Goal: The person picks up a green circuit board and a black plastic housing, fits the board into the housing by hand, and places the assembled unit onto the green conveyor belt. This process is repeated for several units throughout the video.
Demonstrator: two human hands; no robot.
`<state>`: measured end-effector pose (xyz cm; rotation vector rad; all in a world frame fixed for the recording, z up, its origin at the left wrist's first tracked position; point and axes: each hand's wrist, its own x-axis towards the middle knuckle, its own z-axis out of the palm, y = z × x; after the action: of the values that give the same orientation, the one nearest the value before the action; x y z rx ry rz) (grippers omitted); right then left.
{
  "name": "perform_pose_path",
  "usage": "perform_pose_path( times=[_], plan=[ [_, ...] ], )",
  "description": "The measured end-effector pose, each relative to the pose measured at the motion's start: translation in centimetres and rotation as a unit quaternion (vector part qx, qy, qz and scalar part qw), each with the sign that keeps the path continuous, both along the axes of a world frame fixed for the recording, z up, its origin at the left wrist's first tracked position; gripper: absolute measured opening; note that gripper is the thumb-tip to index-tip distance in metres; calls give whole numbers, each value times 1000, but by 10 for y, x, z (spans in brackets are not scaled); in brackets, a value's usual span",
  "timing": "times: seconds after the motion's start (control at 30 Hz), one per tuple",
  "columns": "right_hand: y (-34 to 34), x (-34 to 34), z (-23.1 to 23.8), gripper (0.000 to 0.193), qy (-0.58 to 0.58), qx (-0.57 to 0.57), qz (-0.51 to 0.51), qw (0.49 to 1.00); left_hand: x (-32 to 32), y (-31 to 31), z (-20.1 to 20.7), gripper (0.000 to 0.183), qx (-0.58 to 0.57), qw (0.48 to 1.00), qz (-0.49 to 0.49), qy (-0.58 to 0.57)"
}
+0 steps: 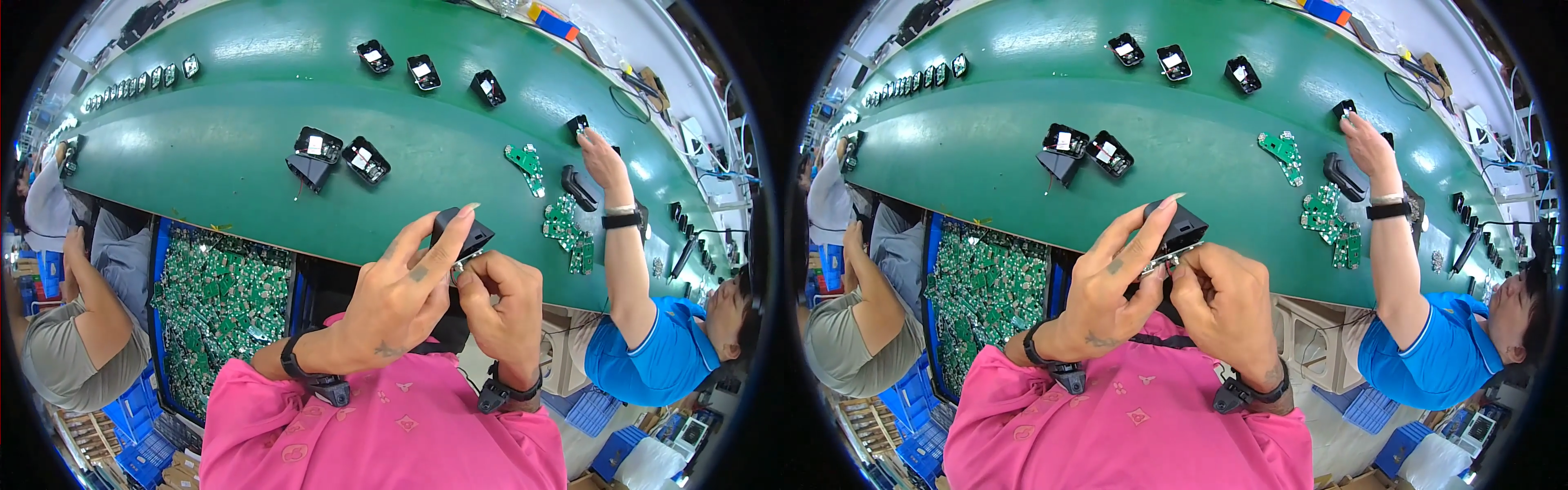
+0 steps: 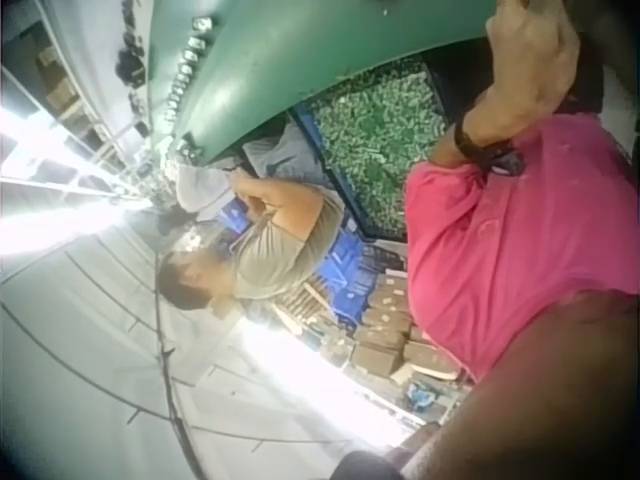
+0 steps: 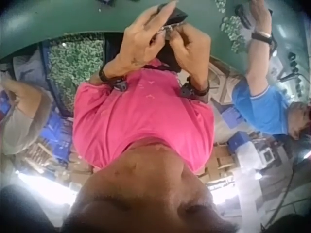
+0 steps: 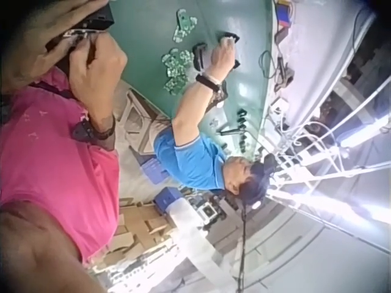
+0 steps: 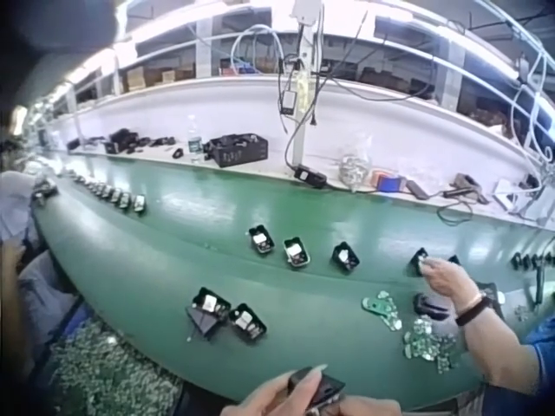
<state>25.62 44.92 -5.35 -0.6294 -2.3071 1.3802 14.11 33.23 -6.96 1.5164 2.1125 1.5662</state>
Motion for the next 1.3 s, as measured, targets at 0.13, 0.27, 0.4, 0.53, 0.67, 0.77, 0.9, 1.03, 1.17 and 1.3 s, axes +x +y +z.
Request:
perform_pose_path(
  times=[0.13, 0.27, 0.4, 0.53, 0.67, 0.77, 0.9, 1.03, 1.17, 1.3],
  plan=[
    [-3, -3, -5, 5, 16, 76, 14, 997, 1, -1, -11, 72, -10, 1000, 15, 20],
    [-5, -9, -18, 4, 24, 102, 2, 994, -1, -2, -20, 72, -32, 999, 22, 7],
    [-7, -4, -28, 8, -3, 71, -65, 995, -11, -2, -20, 70, -28, 976, -25, -212],
    [0, 2, -35, 14, -13, -146, -79, 986, -17, -7, -28, 69, -36, 914, -104, -390],
    [-6, -1, -38, 18, -12, -112, -111, 987, -24, -15, -26, 69, -37, 858, -137, -494],
    [-19, -1, -42, 14, 41, -29, -127, 991, -25, -13, -27, 66, -42, 897, -118, -423],
    [-20, -6, -45, 8, 105, -71, -89, 988, -20, -4, -36, 63, -40, 931, -112, -345],
    [-15, -6, -48, 10, 96, -183, -81, 975, -18, -4, -52, 61, -49, 933, -121, -337],
    [-3, -2, -31, 21, 42, -234, -84, 968, -19, -5, -44, 61, -66, 925, -140, -348],
    [-2, -3, -27, 23, -5, -175, -39, 984, -21, 0, -59, 53, -10, 973, -97, -212]
  ],
)
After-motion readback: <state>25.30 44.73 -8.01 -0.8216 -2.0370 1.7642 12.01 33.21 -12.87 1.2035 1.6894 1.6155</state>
